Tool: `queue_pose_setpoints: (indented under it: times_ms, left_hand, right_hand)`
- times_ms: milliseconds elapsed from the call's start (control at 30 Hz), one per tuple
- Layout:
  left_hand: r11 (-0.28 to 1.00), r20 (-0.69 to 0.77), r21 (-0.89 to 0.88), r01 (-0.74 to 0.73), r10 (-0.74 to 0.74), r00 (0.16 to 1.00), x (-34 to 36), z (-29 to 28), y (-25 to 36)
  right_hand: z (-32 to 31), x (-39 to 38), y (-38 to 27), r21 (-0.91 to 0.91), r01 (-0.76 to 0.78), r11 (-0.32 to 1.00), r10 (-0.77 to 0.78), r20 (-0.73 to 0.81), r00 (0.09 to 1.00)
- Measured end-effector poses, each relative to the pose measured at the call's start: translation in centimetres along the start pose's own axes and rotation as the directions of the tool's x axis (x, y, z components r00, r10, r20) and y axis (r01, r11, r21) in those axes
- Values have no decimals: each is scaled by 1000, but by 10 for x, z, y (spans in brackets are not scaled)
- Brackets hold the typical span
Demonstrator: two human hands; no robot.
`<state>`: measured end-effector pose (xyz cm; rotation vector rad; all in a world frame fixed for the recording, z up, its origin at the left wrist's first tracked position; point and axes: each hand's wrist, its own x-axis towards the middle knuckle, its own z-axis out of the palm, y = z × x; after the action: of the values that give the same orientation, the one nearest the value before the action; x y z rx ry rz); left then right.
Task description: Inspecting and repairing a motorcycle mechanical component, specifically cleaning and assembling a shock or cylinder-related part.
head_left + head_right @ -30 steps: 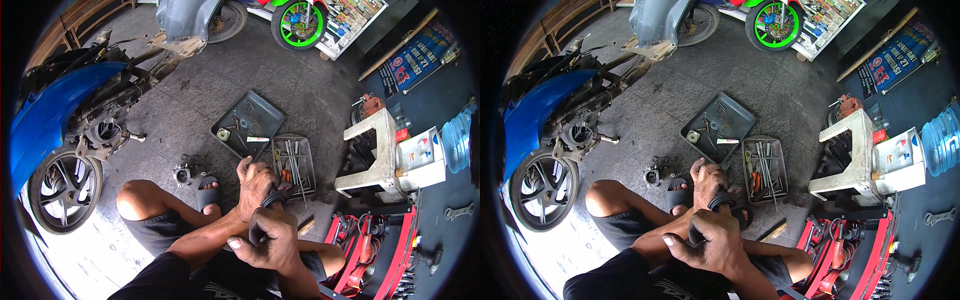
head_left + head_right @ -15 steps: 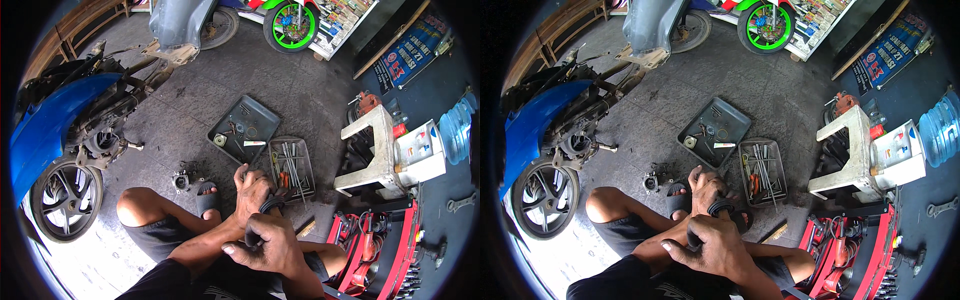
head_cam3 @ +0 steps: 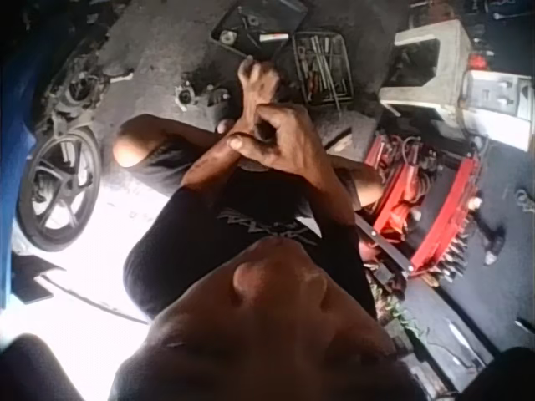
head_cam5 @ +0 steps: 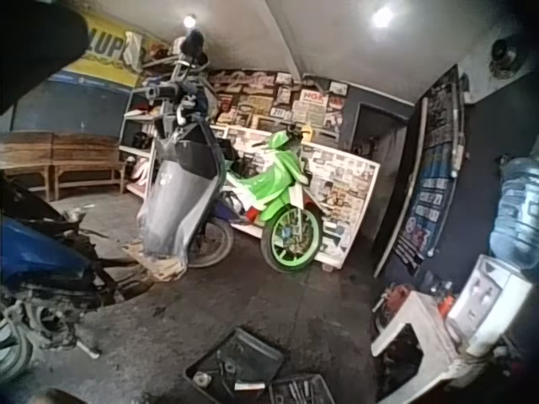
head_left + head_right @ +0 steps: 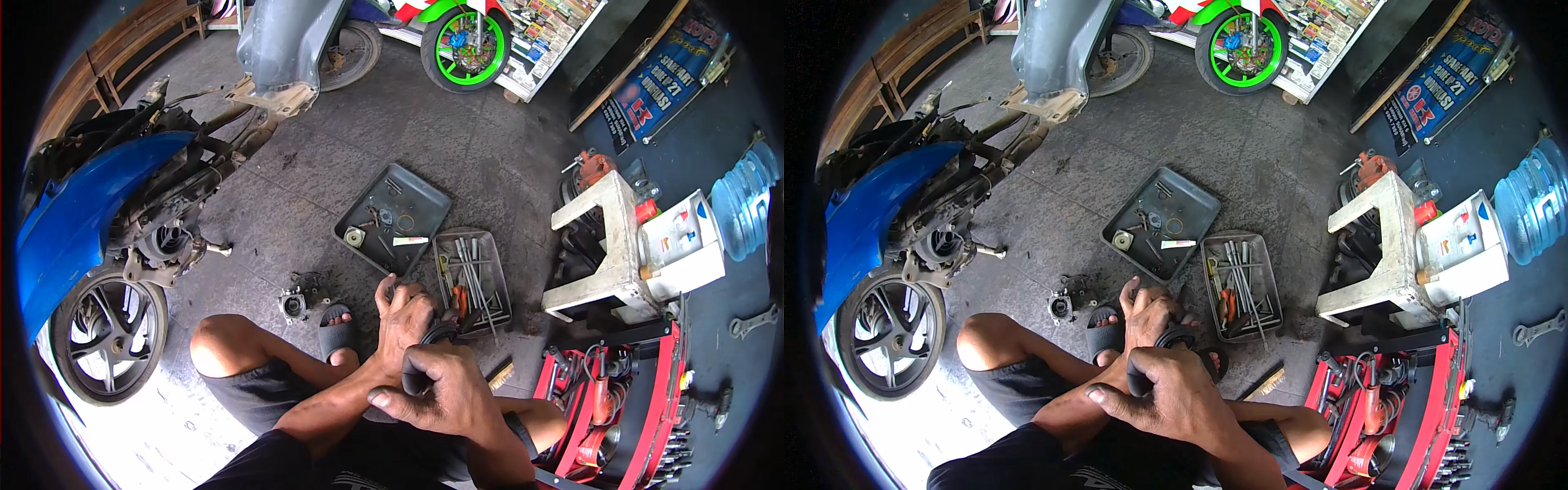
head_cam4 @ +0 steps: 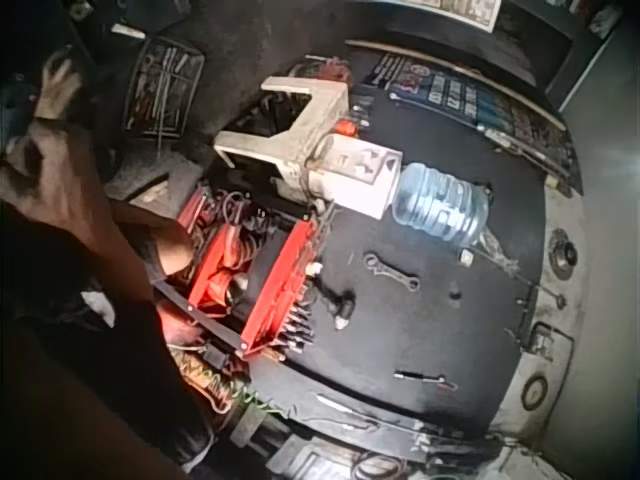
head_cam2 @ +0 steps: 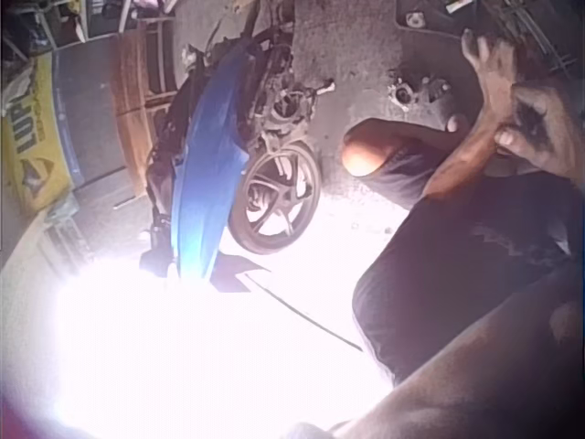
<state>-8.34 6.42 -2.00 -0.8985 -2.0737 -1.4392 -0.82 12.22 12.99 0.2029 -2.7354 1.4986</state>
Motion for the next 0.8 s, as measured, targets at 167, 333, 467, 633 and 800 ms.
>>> queue_pose_setpoints:
  times_ms: [167,333,467,633,800]
  left_hand:
    - [999,-11,40,31,-31,999,5,-6,8]
    - [999,-54,-30,17,-18,998,-3,2,6]
    - [997,-22,-64,40,-41,999,-3,1,13]
    - [999,4,-41,32,-32,999,-1,-5,13]
    - [993,12,-105,56,-55,998,-5,-5,16]
  right_hand:
    - [5,-3,-2,44,17,999,-12,-90,996]
    - [9,-8,-1,30,34,999,-31,-83,996]
    - [9,-10,3,-44,32,999,-34,-50,998]
    - [4,-10,-8,-70,32,997,-37,-61,997]
    - [4,-13,-9,-100,11,995,-10,4,1000]
